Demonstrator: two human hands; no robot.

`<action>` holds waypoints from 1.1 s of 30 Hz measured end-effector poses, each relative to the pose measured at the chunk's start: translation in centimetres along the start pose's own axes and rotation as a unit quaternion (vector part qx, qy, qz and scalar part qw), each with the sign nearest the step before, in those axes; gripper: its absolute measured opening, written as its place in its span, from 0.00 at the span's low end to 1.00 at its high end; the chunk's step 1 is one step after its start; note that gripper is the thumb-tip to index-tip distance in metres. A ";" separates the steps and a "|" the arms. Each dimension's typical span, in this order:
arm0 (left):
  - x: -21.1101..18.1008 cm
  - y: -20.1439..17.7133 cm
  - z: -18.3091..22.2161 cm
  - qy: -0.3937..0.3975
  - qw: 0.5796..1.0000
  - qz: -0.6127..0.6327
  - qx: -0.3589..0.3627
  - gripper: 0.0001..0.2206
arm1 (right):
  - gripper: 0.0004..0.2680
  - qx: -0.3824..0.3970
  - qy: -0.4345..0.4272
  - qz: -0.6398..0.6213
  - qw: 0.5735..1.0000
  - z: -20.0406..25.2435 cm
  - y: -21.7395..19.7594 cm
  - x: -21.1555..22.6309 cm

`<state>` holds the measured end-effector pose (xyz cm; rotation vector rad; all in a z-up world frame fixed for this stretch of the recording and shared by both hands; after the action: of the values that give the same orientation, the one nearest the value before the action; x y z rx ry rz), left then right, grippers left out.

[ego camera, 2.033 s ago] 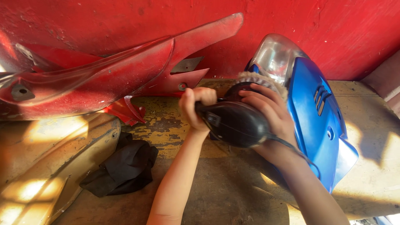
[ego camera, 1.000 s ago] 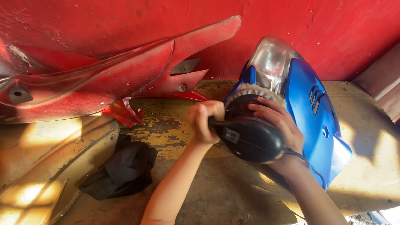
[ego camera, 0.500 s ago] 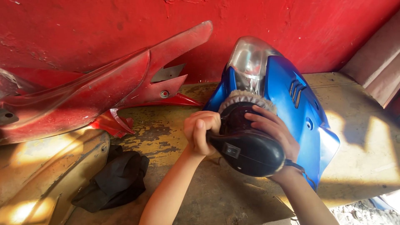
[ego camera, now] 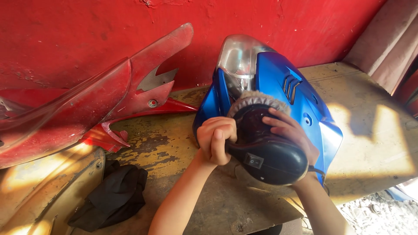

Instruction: The person uses a power buffer with a wool pad to polish a blue motorcycle fairing. They move the tool across the surface, focusing on different areas to smooth the finish. A red motorcycle part is visible nearby on the table.

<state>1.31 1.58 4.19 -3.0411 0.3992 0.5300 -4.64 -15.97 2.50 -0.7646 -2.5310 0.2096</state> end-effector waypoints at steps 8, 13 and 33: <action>0.6 1.4 1.1 0.012 1.000 -0.008 -0.010 0.25 | 0.11 -0.027 -0.010 -0.005 1.000 1.8 -1.2 -0.8; -0.9 4.7 1.2 0.033 0.998 -0.013 0.052 0.24 | 0.11 -0.076 -0.003 -0.056 0.996 4.9 -3.3 -3.6; -0.4 6.4 2.2 -0.061 0.996 -0.022 0.058 0.19 | 0.12 -0.076 0.025 -0.096 0.992 5.3 -4.7 -3.3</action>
<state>-1.41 -4.40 2.37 -2.8807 0.3449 0.6604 -7.12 -21.71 -2.17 -0.5694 -2.5730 -0.0665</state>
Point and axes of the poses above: each hand's wrist, its own z-axis away from the middle knuckle, its own y-axis out of the palm, x = y × z, the point moved 6 cm from there along -z, towards the middle knuckle, and after that the axes turned 3 degrees about -x, right-handed, at the moved point
